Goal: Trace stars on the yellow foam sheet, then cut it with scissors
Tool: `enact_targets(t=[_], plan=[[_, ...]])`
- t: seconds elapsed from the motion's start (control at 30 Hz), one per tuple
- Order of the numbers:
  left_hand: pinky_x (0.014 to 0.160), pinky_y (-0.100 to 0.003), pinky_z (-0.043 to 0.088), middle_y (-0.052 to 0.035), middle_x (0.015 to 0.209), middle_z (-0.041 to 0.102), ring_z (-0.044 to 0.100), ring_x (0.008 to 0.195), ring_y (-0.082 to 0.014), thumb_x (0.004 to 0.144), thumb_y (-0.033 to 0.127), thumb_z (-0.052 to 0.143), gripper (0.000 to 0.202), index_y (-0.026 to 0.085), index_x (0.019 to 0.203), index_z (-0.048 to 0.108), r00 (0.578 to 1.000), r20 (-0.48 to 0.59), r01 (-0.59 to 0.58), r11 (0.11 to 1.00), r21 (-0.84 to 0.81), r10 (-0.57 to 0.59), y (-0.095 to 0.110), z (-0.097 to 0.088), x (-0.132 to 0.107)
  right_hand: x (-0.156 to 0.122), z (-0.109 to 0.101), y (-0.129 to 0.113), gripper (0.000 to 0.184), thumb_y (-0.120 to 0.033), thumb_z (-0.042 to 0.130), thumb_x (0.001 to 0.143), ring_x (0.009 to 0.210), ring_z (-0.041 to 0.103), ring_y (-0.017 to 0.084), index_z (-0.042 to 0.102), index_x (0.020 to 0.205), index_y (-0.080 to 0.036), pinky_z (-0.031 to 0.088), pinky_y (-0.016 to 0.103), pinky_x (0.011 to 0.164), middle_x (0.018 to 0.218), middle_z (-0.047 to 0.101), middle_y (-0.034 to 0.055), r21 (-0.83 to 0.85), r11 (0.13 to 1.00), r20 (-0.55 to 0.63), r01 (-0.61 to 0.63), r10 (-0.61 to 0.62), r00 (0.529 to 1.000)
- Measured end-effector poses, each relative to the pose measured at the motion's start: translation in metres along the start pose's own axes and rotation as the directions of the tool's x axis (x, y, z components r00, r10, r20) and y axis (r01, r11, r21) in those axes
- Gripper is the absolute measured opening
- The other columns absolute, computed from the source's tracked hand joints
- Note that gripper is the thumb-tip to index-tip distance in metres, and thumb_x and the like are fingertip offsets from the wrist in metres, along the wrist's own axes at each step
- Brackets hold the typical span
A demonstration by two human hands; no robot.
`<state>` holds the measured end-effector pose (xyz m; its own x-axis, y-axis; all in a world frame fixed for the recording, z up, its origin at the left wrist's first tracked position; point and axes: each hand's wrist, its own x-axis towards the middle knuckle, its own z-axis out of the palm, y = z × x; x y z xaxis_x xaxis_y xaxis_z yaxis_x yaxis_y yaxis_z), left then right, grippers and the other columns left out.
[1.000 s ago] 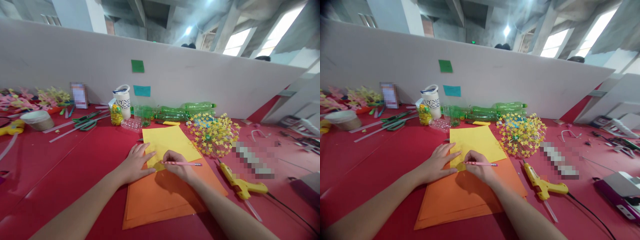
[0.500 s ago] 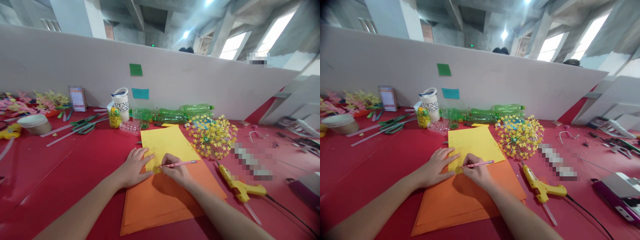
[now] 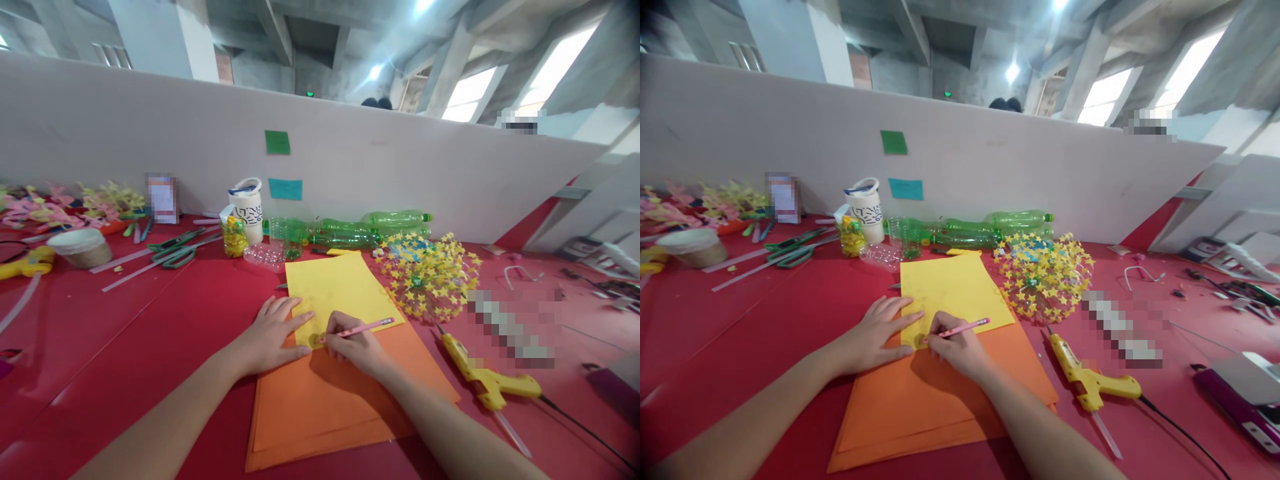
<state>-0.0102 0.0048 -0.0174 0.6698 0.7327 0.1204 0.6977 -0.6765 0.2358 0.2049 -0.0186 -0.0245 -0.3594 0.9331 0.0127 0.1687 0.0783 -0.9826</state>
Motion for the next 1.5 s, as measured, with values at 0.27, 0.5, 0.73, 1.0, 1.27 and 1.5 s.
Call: enact_targets(t=[0.27,0.5,0.73,1.0,1.27,1.5], plan=[[0.101,-0.052,0.012,-0.0070,0.141,0.026,0.022,0.126,-0.0326,0.081,0.064,0.038,0.060,0.034,0.133,0.034,1.000,0.004,0.001,1.000,0.008,-0.001,-0.0009,0.0008,0.0012,-0.0006,0.0008,-0.0035,0.006,-0.015,0.050,0.072,0.042,0.043,0.007,0.048,0.067,-0.017,0.032,0.017,0.041,0.050,0.051,-0.0052,-0.042,0.999,-0.022,0.008,-0.009,1.000],[0.102,-0.052,0.013,-0.0070,0.139,0.028,0.023,0.125,-0.0321,0.082,0.063,0.039,0.059,0.034,0.133,0.035,1.000,-0.006,0.000,1.000,0.001,0.000,-0.0009,0.0015,0.0013,-0.0002,0.0024,-0.0059,0.008,-0.019,0.049,0.075,0.041,0.044,0.007,0.046,0.068,-0.018,0.033,0.016,0.040,0.051,0.051,-0.0050,-0.061,0.998,-0.061,0.000,-0.004,0.998],[0.102,-0.052,0.013,-0.0077,0.139,0.028,0.023,0.125,-0.0328,0.082,0.062,0.039,0.059,0.032,0.133,0.036,1.000,-0.002,0.004,1.000,0.006,-0.004,0.0004,-0.0002,0.0012,0.0005,0.0025,-0.0043,0.008,-0.017,0.046,0.075,0.040,0.043,0.007,0.045,0.068,-0.018,0.032,0.017,0.039,0.049,0.049,-0.0054,-0.074,0.997,-0.082,0.007,-0.013,0.997],[0.102,-0.052,0.011,-0.0089,0.140,0.026,0.020,0.127,-0.0325,0.082,0.065,0.035,0.062,0.032,0.134,0.033,1.000,0.015,0.007,1.000,0.018,-0.007,-0.0009,0.0018,0.0016,0.0014,0.0001,-0.0059,0.012,-0.010,0.045,0.068,0.043,0.039,0.007,0.041,0.062,-0.019,0.026,0.019,0.042,0.048,0.046,-0.0063,-0.176,0.984,-0.074,0.030,-0.043,0.996],[0.102,-0.052,0.011,-0.0083,0.141,0.025,0.020,0.127,-0.0334,0.081,0.065,0.036,0.062,0.032,0.134,0.034,1.000,0.018,0.012,1.000,0.007,-0.012,-0.0008,0.0014,0.0014,0.0031,-0.0014,-0.0017,0.011,-0.009,0.044,0.065,0.045,0.035,0.008,0.040,0.060,-0.018,0.022,0.020,0.045,0.047,0.040,-0.0068,-0.234,0.969,-0.065,0.082,-0.100,0.993],[0.102,-0.053,0.011,-0.0081,0.140,0.026,0.020,0.127,-0.0329,0.081,0.066,0.036,0.063,0.033,0.134,0.033,1.000,0.017,0.012,1.000,0.012,-0.012,-0.0006,0.0009,0.0017,0.0010,-0.0003,-0.0050,0.011,-0.009,0.044,0.067,0.045,0.037,0.007,0.040,0.062,-0.018,0.024,0.019,0.044,0.048,0.042,-0.0067,-0.198,0.978,-0.047,0.060,-0.070,0.996]])
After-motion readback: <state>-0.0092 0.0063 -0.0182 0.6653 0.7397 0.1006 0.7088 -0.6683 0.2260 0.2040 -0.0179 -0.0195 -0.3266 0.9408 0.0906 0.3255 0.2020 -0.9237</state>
